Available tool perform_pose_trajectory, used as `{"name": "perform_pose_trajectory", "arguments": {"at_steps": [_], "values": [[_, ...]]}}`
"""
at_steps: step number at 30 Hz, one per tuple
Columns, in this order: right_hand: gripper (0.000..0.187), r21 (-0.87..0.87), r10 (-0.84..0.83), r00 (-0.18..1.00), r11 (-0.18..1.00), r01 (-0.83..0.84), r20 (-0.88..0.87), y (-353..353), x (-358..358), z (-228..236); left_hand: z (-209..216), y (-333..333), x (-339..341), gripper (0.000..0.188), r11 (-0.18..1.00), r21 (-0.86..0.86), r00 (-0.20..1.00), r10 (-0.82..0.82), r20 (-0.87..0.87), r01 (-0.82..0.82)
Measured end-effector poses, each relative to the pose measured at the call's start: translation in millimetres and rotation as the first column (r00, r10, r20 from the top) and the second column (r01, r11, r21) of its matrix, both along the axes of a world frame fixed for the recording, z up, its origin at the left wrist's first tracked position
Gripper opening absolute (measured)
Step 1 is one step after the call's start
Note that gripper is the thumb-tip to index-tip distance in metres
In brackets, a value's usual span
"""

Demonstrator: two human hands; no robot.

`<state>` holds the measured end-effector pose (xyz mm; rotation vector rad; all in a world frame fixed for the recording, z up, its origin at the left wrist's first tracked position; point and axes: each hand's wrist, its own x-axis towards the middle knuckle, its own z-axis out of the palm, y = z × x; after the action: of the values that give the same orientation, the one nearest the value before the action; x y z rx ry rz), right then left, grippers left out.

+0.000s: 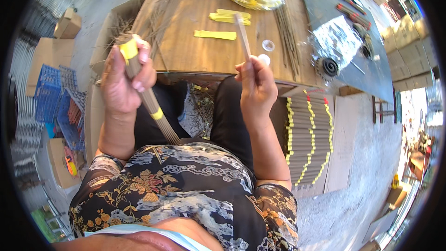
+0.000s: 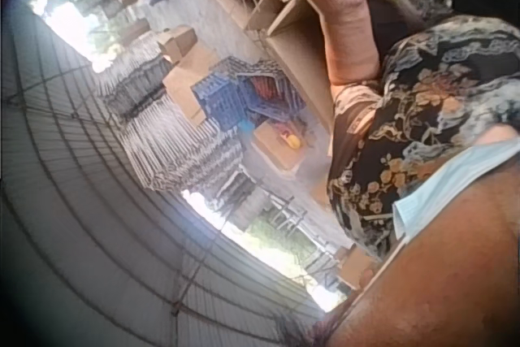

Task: The person gathers thin sticks from a cardboard box and wraps the ends with yellow tape. They repeatedly pick up bundles, align them, and apply tape to secure the ends, then place the finished bundles back into the box.

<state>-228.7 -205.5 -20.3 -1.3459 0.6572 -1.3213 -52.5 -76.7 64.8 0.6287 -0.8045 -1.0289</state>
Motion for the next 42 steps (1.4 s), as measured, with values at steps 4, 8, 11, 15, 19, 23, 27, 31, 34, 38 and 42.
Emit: {"name": "perform_pose_trajectory", "arguments": {"at_steps": [4, 8, 11, 15, 19, 23, 27, 31, 34, 38, 42], "values": [[0.027, 0.344, 0.132, 0.972, 0.937, -0.057, -0.197, -44, -27, -41, 4, -10, -5, 0.031, 0.991, -0.008, 0.985, 0.135, 0.108, -0.135], [0.033, 0.507, 0.191, 0.944, 0.862, -0.029, -0.27, -68, -33, -69, -2, -25, -19, 0.026, 0.957, -0.024, 0.935, 0.288, 0.209, -0.29], [0.034, 0.565, 0.23, 0.919, 0.825, -0.009, -0.321, -79, -33, -88, -15, -30, -19, 0.025, 0.962, -0.081, 0.936, 0.271, 0.225, -0.259], [0.04, 0.481, 0.217, 0.842, 0.875, 0.056, -0.494, -86, -34, -100, -25, -31, -14, 0.026, 0.973, -0.003, 0.938, 0.223, 0.267, -0.231], [0.054, 0.189, 0.077, 0.534, 0.969, 0.158, -0.842, -73, -44, -68, -19, -32, -19, 0.029, 0.976, 0.058, 0.939, 0.183, 0.291, -0.209], [0.054, -0.263, -0.292, 0.19, 0.951, 0.163, -0.937, -48, -46, -18, -18, -30, -22, 0.028, 0.972, 0.058, 0.931, 0.199, 0.304, -0.227], [0.062, -0.365, -0.1, 0.916, 0.93, -0.053, -0.389, -14, -25, 36, -21, -25, -26, 0.028, 0.978, 0.055, 0.938, 0.179, 0.299, -0.204], [0.074, -0.241, 0.438, 0.889, 0.856, -0.457, -0.131, 14, 22, 69, -9, -21, -46, 0.034, 0.951, 0.094, 0.914, 0.251, 0.319, -0.294], [0.056, 0.045, 0.661, 0.748, 0.747, -0.664, 0.055, 24, 35, 73, -14, -10, -41, 0.036, 0.988, -0.005, 0.963, 0.153, 0.221, -0.155], [0.043, -0.131, 0.708, 0.704, 0.704, -0.698, 0.057, 25, 39, 69, -6, 1, -39, 0.029, 0.998, 0.063, 0.99, -0.006, 0.139, -0.003], [0.042, -0.256, 0.676, 0.737, 0.715, -0.651, 0.013, 26, 40, 71, -2, 6, -38, 0.026, 0.994, 0.055, 0.995, -0.094, 0.018, 0.093]]}}
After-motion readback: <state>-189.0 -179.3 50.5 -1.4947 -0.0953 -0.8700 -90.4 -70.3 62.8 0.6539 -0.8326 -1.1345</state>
